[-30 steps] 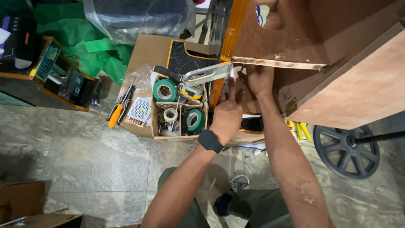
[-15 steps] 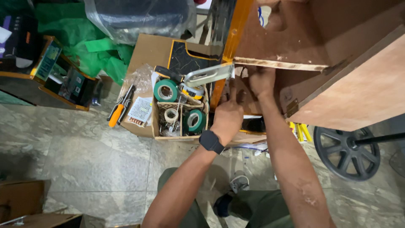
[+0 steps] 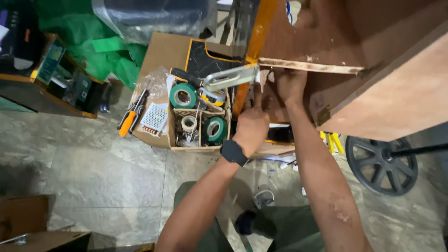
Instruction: The person kneels in front of an open wooden cabinet and uses a screwdriver to work on components mounted inside it. They handle small screws and parts from a cardboard parts box, adjust a perforated metal power-supply unit, and manipulate wires and fittings inside the cabinet.
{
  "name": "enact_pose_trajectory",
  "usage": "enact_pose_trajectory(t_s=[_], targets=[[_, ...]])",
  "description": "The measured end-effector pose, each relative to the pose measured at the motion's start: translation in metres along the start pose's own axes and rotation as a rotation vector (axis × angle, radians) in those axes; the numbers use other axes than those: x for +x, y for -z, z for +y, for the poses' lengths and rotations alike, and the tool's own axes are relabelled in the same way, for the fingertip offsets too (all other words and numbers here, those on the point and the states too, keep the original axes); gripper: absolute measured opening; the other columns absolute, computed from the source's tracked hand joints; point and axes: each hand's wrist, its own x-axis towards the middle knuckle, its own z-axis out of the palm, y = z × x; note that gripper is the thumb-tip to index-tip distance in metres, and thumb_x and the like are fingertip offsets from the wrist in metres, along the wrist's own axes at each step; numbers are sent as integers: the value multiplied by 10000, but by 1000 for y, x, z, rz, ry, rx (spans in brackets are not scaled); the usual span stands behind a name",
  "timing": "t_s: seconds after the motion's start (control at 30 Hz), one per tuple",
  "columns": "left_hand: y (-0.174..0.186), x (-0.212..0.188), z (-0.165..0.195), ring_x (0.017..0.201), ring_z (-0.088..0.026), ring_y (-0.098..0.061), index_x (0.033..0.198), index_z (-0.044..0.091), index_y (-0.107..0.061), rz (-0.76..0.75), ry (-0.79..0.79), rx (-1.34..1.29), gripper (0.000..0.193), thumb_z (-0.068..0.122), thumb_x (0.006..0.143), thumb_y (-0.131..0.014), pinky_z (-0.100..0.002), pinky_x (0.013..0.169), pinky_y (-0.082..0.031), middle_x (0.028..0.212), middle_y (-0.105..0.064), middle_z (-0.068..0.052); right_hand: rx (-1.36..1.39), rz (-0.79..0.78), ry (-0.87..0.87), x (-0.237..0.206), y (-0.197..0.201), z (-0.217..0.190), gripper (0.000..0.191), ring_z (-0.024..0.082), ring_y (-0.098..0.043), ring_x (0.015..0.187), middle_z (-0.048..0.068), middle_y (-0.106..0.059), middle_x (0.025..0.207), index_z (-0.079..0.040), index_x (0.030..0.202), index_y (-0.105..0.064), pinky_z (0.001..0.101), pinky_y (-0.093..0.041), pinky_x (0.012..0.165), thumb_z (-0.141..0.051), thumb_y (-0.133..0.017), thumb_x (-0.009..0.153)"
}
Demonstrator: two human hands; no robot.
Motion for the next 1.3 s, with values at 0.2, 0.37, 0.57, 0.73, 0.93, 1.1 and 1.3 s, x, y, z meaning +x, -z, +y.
enact_pose_trajectory(t_s=[0.2,0.37,0.57,0.73,0.93,1.1,1.3], targets=[[-1,2,-1,1356,-547,-473,1381,-9,-589,-4,-16,20,622,52,763,-631,-421,948,-567,1598,-272,-354,323,-4,-176,-1,-4,-4,234,147,-681,932,79,-710,1063,33,1145,-639,355,-589,802,-25,-720,933],[4,2,-3,1412,-541,-432,1398,-27,-578,-52,-39,30,627,68,781,-634,-468,1043,-533,1551,-299,-349,-9,48,130,0,-1,1,175,161,-693,972,92,-737,1065,51,1121,-674,340,-569,872,46,-723,953],[3,2,-4,1336,-507,-479,1400,3,-581,-45,-12,-24,632,42,770,-617,-408,954,-542,1587,-309,-377,92,44,42,2,-4,5,153,141,-671,935,81,-723,1017,43,1072,-669,328,-576,830,-11,-752,956],[-1,1,-3,1341,-494,-480,1429,9,-589,-24,-18,-17,629,58,804,-637,-439,1072,-497,1581,-339,-341,28,34,-13,-1,-1,5,212,152,-699,998,76,-740,1091,44,1177,-655,325,-569,864,-18,-717,985],[5,3,-5,1429,-541,-417,1344,-28,-604,8,-42,19,611,56,739,-639,-425,1102,-485,1566,-314,-363,213,75,154,4,-6,4,288,188,-682,1047,128,-713,1150,64,1188,-644,343,-582,934,-14,-753,934],[9,4,-1,1415,-557,-401,1354,-10,-607,-46,-15,4,583,45,775,-637,-419,1051,-501,1582,-303,-360,51,-2,45,0,-3,4,237,180,-687,1066,115,-723,1149,50,1190,-645,333,-554,930,20,-728,970],[9,3,-3,1405,-540,-416,1356,2,-611,-9,-32,31,599,56,760,-644,-441,1092,-487,1570,-310,-359,125,49,104,2,-6,5,168,170,-700,1009,108,-743,1091,46,1120,-681,331,-579,904,39,-718,956]])
